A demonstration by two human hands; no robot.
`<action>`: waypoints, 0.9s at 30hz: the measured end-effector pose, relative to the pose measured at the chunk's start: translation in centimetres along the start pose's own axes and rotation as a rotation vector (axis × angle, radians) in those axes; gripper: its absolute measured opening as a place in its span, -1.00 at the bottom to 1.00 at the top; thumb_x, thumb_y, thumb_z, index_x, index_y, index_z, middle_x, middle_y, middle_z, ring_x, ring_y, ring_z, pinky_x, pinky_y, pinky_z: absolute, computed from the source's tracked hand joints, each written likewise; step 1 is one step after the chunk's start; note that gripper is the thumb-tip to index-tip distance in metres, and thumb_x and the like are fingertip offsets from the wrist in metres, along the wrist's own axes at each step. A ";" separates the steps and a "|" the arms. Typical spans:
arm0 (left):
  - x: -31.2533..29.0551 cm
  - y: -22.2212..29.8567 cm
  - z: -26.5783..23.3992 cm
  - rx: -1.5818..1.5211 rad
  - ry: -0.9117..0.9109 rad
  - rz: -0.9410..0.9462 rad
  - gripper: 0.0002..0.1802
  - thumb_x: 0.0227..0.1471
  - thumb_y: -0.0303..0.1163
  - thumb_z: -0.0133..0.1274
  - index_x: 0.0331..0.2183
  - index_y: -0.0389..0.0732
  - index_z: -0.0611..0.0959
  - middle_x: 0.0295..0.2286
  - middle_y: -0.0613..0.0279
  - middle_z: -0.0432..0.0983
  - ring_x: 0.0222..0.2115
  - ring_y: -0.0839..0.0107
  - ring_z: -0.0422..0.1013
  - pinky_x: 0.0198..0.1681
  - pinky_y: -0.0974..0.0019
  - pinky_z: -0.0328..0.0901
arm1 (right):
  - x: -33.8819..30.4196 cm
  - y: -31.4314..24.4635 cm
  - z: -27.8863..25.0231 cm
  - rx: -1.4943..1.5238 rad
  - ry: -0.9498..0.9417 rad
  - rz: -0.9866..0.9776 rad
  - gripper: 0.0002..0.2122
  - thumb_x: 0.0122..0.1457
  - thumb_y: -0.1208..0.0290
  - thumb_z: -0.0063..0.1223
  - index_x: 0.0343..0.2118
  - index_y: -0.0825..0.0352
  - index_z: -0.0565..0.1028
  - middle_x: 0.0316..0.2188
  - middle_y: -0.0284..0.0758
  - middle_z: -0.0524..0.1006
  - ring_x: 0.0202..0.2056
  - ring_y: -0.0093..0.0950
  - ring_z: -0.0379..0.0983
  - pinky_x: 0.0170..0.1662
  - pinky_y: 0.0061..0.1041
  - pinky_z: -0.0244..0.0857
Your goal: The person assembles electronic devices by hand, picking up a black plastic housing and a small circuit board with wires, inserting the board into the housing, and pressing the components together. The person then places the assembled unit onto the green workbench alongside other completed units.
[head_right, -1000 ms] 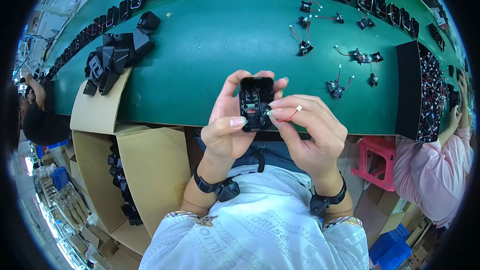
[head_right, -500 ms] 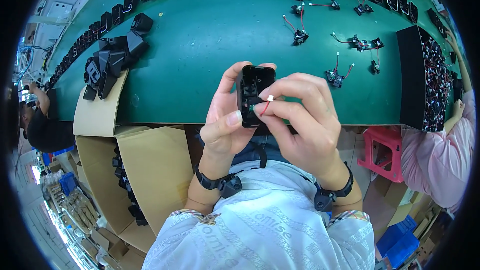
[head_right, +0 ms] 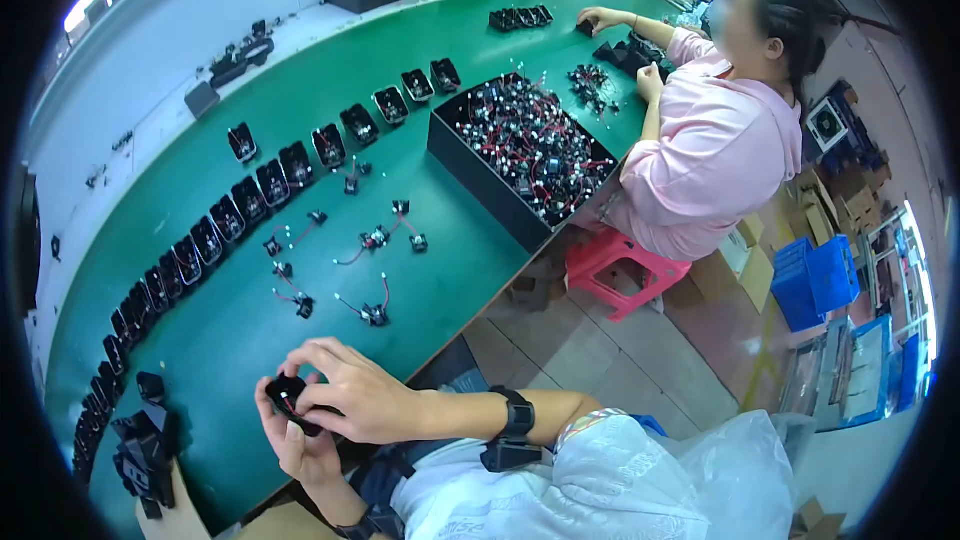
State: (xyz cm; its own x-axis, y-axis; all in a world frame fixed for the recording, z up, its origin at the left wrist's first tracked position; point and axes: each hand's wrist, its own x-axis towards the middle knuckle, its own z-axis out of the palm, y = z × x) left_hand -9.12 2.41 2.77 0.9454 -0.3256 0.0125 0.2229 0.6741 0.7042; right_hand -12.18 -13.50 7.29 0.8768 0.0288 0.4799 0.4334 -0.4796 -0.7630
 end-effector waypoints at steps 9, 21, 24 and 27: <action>1.5 -0.5 1.6 0.015 -0.063 0.052 -0.28 -0.02 -0.45 0.30 0.13 -0.28 0.33 0.15 -0.15 0.31 0.09 0.02 0.39 0.22 -0.08 0.33 | 0.3 -0.2 -1.7 -0.133 -0.029 -0.057 -0.65 -0.02 0.38 0.37 -0.15 0.34 0.58 0.18 -0.13 0.37 0.18 -0.04 0.32 0.18 -0.11 0.31; 2.9 -1.1 3.0 -0.031 -0.094 -0.059 -0.36 0.07 -0.44 0.24 0.12 -0.25 0.32 0.14 -0.14 0.31 0.08 -0.01 0.43 0.14 -0.08 0.40 | 1.2 1.2 -3.9 -0.039 -0.071 -0.081 -0.70 -0.05 0.48 0.42 -0.19 0.29 0.68 0.31 0.00 0.29 0.32 0.01 0.22 0.09 -0.22 0.45; 3.1 -1.5 2.7 -0.038 -0.114 -0.087 -0.37 0.06 -0.45 0.23 0.12 -0.23 0.32 0.17 -0.20 0.26 0.09 -0.03 0.42 0.15 -0.10 0.40 | 1.1 2.2 -4.1 -0.014 -0.169 -0.154 -0.71 -0.04 0.45 0.41 -0.22 0.40 0.64 0.33 -0.01 0.25 0.35 0.02 0.15 0.28 -0.13 0.26; 3.1 -1.3 3.6 -0.031 -0.174 -0.079 -0.36 0.07 -0.42 0.24 0.12 -0.18 0.33 0.26 -0.27 0.11 0.17 -0.03 0.31 0.17 -0.08 0.39 | 1.0 2.5 -5.0 0.037 -0.200 -0.087 -0.70 -0.05 0.41 0.43 -0.22 0.34 0.65 0.28 -0.02 0.30 0.31 0.00 0.23 0.26 -0.10 0.29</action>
State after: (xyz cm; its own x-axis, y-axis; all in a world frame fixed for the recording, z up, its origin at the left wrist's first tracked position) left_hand -7.31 -1.88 4.44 0.8700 -0.4863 0.0819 0.3049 0.6610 0.6857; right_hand -11.30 -19.07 8.03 0.8581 0.2439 0.4519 0.5133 -0.4356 -0.7395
